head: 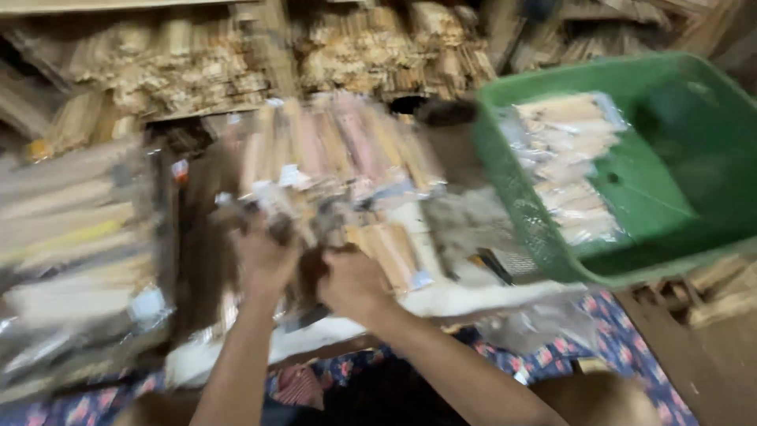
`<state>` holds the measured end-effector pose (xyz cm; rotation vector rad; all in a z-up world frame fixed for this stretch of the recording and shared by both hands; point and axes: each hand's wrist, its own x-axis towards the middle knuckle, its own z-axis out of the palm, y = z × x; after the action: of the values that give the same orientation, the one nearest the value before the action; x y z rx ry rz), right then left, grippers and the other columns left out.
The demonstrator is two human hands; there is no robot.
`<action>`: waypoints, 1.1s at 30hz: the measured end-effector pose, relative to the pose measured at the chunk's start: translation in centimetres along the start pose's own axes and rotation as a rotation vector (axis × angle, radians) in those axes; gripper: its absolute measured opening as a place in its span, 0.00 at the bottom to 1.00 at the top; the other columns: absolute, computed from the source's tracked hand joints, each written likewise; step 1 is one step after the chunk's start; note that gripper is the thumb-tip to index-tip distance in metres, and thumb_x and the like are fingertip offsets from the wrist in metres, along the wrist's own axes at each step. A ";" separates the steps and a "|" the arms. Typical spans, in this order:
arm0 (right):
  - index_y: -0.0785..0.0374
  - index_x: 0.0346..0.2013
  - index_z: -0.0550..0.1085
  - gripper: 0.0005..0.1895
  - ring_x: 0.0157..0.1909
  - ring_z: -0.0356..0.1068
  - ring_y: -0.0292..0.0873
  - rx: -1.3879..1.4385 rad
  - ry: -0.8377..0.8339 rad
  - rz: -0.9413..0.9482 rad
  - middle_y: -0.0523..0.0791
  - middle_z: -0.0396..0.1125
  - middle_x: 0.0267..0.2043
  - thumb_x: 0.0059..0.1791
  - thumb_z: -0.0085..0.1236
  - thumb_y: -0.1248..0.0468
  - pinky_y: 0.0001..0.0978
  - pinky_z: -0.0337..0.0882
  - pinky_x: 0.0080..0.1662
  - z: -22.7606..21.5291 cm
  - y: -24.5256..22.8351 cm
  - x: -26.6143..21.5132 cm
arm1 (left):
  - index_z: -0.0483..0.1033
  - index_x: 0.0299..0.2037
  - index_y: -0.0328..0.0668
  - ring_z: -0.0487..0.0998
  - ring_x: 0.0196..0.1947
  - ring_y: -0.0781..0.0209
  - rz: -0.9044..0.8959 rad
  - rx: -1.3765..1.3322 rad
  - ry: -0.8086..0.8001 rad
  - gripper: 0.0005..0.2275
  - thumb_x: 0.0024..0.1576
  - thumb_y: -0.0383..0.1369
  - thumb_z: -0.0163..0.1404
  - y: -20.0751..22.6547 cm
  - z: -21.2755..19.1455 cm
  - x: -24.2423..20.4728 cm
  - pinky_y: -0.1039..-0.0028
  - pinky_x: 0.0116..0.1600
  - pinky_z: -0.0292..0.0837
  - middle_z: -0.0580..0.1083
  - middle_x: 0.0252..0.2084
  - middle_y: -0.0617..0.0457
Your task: Packaging small wooden furniture components into plastic bags and placing them in a basket.
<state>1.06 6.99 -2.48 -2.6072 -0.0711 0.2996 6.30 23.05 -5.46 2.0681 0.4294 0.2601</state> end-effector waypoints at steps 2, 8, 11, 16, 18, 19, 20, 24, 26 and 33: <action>0.48 0.43 0.79 0.15 0.41 0.78 0.54 0.021 0.130 -0.079 0.45 0.76 0.35 0.44 0.54 0.55 0.48 0.78 0.40 0.9 1.7 0.5 | 0.67 0.62 0.40 0.73 0.52 0.38 0.077 0.308 0.019 0.32 0.50 0.50 0.59 -0.2 0.6 -0.1 0.53 0.52 0.72 0.69 0.52 0.36; 0.56 0.45 0.79 0.13 0.33 0.77 0.58 0.220 0.598 -0.399 0.51 0.75 0.30 0.46 0.61 0.59 0.46 0.77 0.35 -8.0 9.5 -1.9 | 0.71 0.62 0.45 0.67 0.59 0.32 0.528 0.424 0.289 0.31 0.48 0.46 0.62 7.4 2.6 -4.8 0.41 0.55 0.68 0.62 0.61 0.39; 0.55 0.40 0.80 0.11 0.32 0.77 0.56 0.192 0.698 -0.269 0.49 0.76 0.29 0.44 0.63 0.67 0.45 0.76 0.37 -13.5 19.4 -1.4 | 0.75 0.55 0.48 0.75 0.53 0.36 0.669 0.189 0.151 0.23 0.49 0.42 0.62 10.5 8.6 -5.9 0.49 0.53 0.72 0.70 0.54 0.43; 0.41 0.41 0.82 0.08 0.39 0.77 0.51 0.018 0.779 0.172 0.39 0.77 0.35 0.47 0.65 0.57 0.45 0.76 0.43 -19.0 36.1 3.1 | 0.75 0.55 0.44 0.78 0.51 0.40 0.655 -0.175 -0.339 0.20 0.52 0.37 0.57 15.7 20.9 -8.9 0.54 0.56 0.73 0.76 0.49 0.42; 0.43 0.49 0.81 0.15 0.38 0.78 0.46 -0.062 0.731 0.216 0.41 0.78 0.35 0.47 0.66 0.57 0.44 0.78 0.45 -20.2 39.8 5.1 | 0.76 0.55 0.51 0.77 0.55 0.44 0.649 0.011 -0.505 0.20 0.52 0.44 0.56 17.5 25.4 -9.3 0.55 0.60 0.69 0.76 0.52 0.46; 0.43 0.49 0.81 0.15 0.38 0.78 0.46 -0.062 0.742 0.206 0.41 0.78 0.35 0.47 0.66 0.57 0.44 0.78 0.45 -20.9 39.1 5.7 | 0.76 0.55 0.51 0.77 0.55 0.44 0.659 0.009 -0.495 0.20 0.52 0.44 0.56 18.4 26.6 -9.8 0.55 0.60 0.69 0.76 0.52 0.46; 0.44 0.53 0.79 0.19 0.45 0.77 0.50 -0.091 0.688 0.161 0.44 0.77 0.41 0.47 0.65 0.58 0.48 0.77 0.48 -21.7 38.4 6.4 | 0.76 0.55 0.52 0.75 0.57 0.43 0.633 0.042 -0.542 0.20 0.52 0.43 0.56 19.4 27.8 -10.1 0.53 0.59 0.71 0.74 0.54 0.48; 0.41 0.64 0.72 0.34 0.63 0.69 0.56 -0.229 0.601 -0.038 0.53 0.71 0.60 0.42 0.63 0.60 0.49 0.73 0.59 -22.5 38.0 12.1 | 0.74 0.59 0.51 0.69 0.64 0.45 0.570 0.078 -0.652 0.20 0.56 0.39 0.52 22.4 30.4 -10.2 0.56 0.61 0.71 0.72 0.57 0.49; 0.34 0.61 0.71 0.30 0.67 0.64 0.53 -0.401 0.500 -0.064 0.46 0.72 0.59 0.44 0.60 0.56 0.48 0.71 0.61 -21.9 38.0 15.1 | 0.75 0.58 0.49 0.70 0.62 0.43 0.595 0.082 -0.638 0.18 0.57 0.39 0.52 22.5 31.5 -9.6 0.55 0.60 0.71 0.72 0.56 0.48; 0.40 0.44 0.80 0.12 0.53 0.72 0.53 0.057 0.811 -0.018 0.44 0.73 0.42 0.50 0.53 0.59 0.51 0.73 0.52 -22.3 40.4 17.7 | 0.79 0.51 0.53 0.74 0.58 0.41 0.586 -0.004 -0.533 0.12 0.56 0.36 0.53 21.5 31.2 -7.7 0.57 0.59 0.72 0.74 0.51 0.48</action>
<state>23.07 -37.01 -7.19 -2.4716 0.1920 -0.7514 14.45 -14.63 -2.75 2.1152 -0.5056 0.0419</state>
